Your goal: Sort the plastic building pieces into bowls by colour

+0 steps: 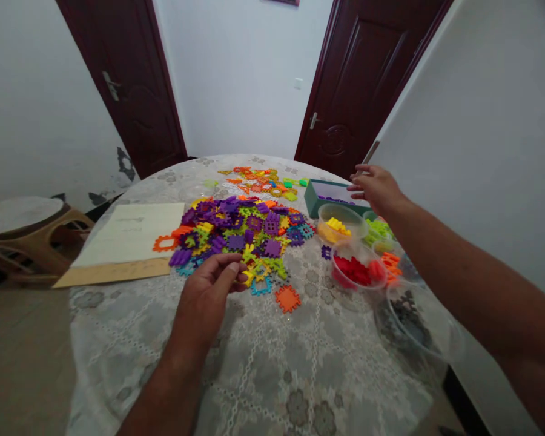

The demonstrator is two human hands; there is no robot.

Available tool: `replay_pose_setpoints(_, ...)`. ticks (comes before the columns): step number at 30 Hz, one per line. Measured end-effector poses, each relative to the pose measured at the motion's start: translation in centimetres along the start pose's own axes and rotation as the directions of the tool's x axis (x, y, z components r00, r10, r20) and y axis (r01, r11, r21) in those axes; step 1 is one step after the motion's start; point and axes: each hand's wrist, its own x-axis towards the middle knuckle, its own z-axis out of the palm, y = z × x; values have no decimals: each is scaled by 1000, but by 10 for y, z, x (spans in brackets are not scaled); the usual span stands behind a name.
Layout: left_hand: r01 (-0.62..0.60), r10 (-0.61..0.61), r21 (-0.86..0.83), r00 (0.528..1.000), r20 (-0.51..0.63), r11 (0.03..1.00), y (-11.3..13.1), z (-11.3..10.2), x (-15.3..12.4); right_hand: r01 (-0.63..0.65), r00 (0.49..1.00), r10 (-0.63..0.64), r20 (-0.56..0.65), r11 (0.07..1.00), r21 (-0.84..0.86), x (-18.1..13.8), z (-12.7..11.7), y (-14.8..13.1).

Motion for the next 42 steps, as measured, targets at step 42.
replay_pose_setpoints(42, -285, 22, 531, 894, 447, 798, -21, -4, 11, 222, 816, -237, 528, 971, 92, -249, 124, 56)
